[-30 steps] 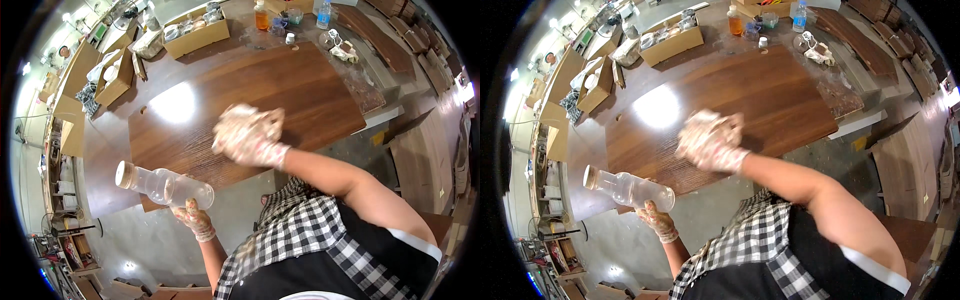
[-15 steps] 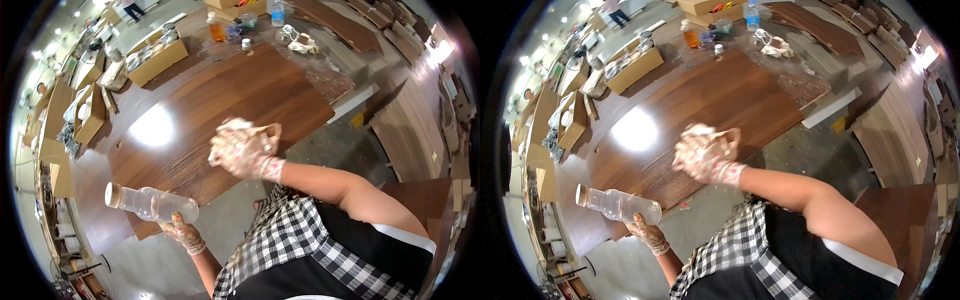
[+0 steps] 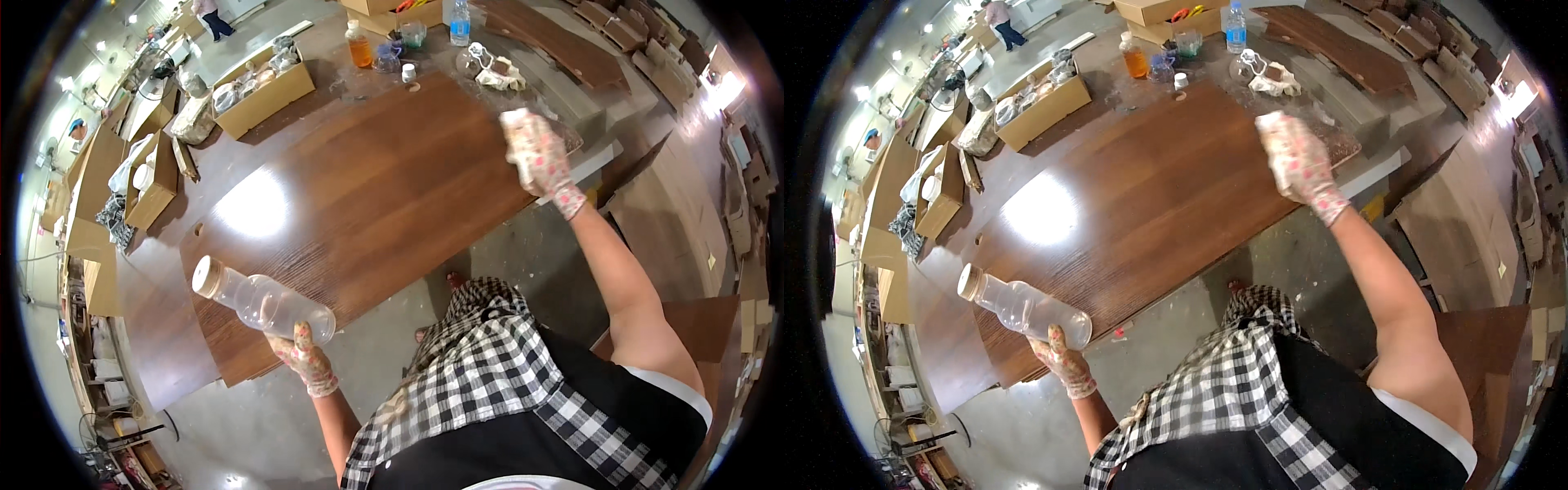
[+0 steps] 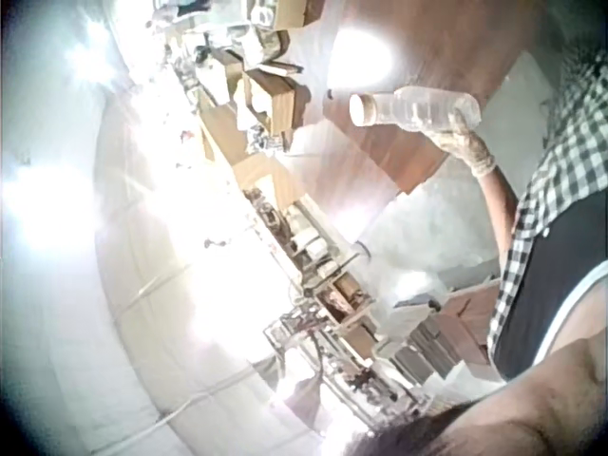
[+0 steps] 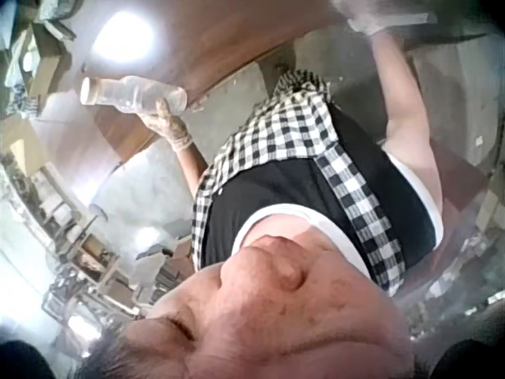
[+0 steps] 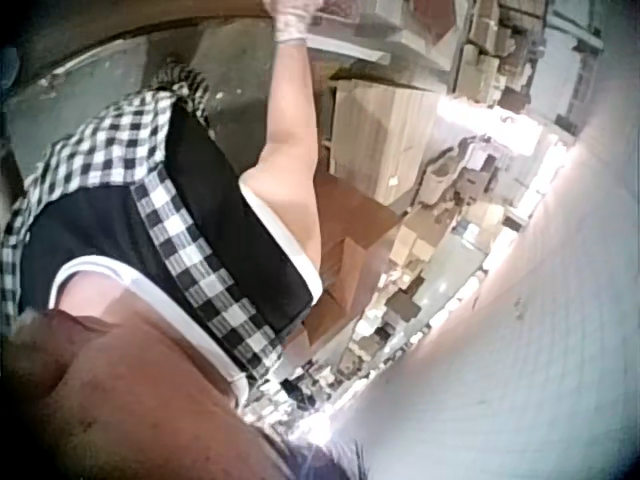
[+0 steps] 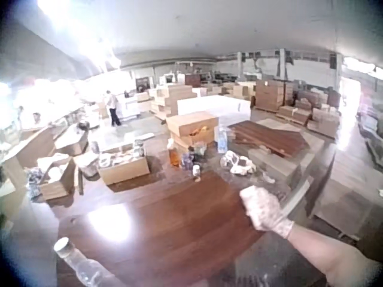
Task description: The person wipes a wooden board with a cloth, applies liquid from a plastic bottle to the cloth, continues wiping the surface, and finally lifts the board and places it on a stack of similar panels.
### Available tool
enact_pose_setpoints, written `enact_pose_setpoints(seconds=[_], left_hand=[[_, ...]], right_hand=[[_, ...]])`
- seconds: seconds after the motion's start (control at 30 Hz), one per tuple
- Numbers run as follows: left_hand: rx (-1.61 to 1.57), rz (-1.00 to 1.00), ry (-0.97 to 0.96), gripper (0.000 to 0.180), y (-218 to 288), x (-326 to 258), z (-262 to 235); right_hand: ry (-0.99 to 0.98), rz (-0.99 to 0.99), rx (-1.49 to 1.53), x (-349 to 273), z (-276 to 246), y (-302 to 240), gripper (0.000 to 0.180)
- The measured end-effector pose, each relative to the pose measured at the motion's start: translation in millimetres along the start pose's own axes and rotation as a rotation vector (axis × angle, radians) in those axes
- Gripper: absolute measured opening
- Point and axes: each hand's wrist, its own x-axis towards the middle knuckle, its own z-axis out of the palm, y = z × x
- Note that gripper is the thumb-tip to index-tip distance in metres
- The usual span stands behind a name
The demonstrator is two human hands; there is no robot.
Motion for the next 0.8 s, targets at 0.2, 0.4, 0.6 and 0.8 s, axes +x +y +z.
enact_pose_setpoints(seconds=[0.2,0.4,0.6,0.8], left_hand=[[-0.004,0.040,-0.050,0.077,4.8,-1.7,20.5],[0.069,-0.001,0.076,0.076,16.7,-5.0,27.2],[0.083,-0.072,0.288,0.071,30.6,-9.8,30.4],[0.070,-0.035,0.436,0.062,12.3,-14.6,6.6]], right_hand=[[-0.053,-0.412,0.381,-4.5,30.2,-93.6,0.019],[-0.190,-0.464,0.630,44.2,35.3,-161.9,0.020],[-0.316,-0.868,0.940,53.4,37.3,-201.2,0.014],[-0.420,-1.155,0.979,32.9,25.9,-113.3,0.030]])
